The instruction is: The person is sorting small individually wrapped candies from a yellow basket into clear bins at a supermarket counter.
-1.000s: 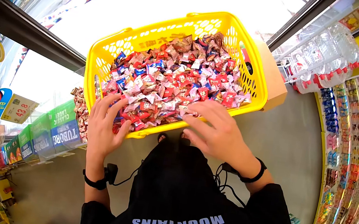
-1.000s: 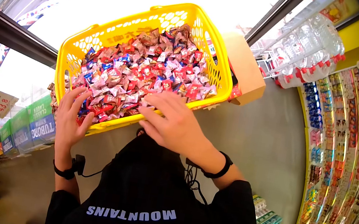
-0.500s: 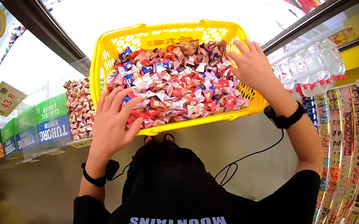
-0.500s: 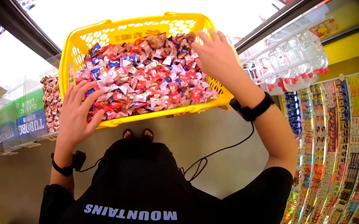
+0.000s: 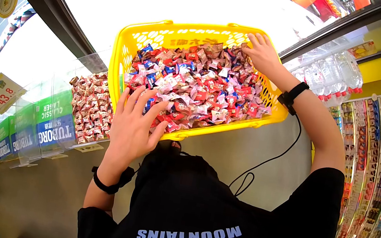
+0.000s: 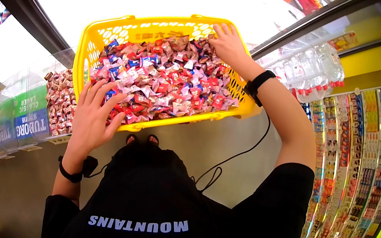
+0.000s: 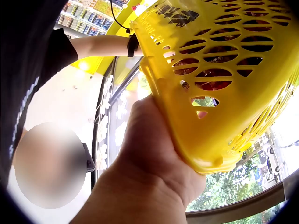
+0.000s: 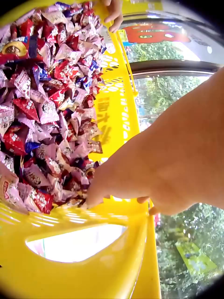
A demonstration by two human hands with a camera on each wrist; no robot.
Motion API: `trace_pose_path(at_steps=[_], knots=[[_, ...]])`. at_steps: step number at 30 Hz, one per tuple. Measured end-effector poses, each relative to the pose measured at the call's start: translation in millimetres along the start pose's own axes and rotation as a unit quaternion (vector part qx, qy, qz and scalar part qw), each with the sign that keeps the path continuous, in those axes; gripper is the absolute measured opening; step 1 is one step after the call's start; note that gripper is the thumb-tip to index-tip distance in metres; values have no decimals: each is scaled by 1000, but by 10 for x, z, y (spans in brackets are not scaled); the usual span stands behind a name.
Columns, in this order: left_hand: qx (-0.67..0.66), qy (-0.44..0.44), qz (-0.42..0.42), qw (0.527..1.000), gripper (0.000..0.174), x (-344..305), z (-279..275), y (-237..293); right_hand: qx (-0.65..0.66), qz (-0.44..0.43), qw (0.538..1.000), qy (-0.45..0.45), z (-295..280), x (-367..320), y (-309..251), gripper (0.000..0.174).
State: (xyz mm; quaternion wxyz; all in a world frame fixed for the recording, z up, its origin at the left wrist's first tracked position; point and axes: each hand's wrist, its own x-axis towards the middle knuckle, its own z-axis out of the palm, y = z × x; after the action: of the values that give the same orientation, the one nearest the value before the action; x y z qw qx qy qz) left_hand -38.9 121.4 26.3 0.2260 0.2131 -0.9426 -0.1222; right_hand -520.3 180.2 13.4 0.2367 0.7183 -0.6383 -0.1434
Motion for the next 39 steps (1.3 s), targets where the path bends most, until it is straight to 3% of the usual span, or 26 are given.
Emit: trace_pose_path(at_steps=[6, 21, 24, 25, 27, 30, 34, 37, 39], knots=[[-1, -1, 2, 1000, 40, 10, -19, 9, -57, 8, 996, -69, -171, 77, -120, 14], [-21, 3, -17, 1000, 37, 1, -19, 11, -40, -11, 998, -54, -163, 208, -232, 15], [-23, 1, -22, 1000, 37, -1, -23, 4, 27, 23, 998, -52, -229, 241, -207, 12], [-23, 0, -25, 999, 37, 1, -26, 9, 108, 8, 989, -101, -414, 288, -209, 12], [-23, 0, -30, 999, 36, 5, -24, 20, 267, -21, 943, -199, -777, 373, -215, 15], [-20, 1, -31, 999, 34, 10, -22, 30, 391, -76, 887, -233, -867, 412, -311, 32], [-8, 8, -25, 1000, 38, 3, -8, 23, 225, -45, 930, -288, -696, 322, -400, 48], [-5, 11, -26, 1000, 38, -1, -8, 27, 93, -45, 959, -265, -440, 179, -442, 42], [-6, 13, -27, 1000, 37, 0, -9, 31, 83, -50, 965, -246, -288, 107, -456, 41]])
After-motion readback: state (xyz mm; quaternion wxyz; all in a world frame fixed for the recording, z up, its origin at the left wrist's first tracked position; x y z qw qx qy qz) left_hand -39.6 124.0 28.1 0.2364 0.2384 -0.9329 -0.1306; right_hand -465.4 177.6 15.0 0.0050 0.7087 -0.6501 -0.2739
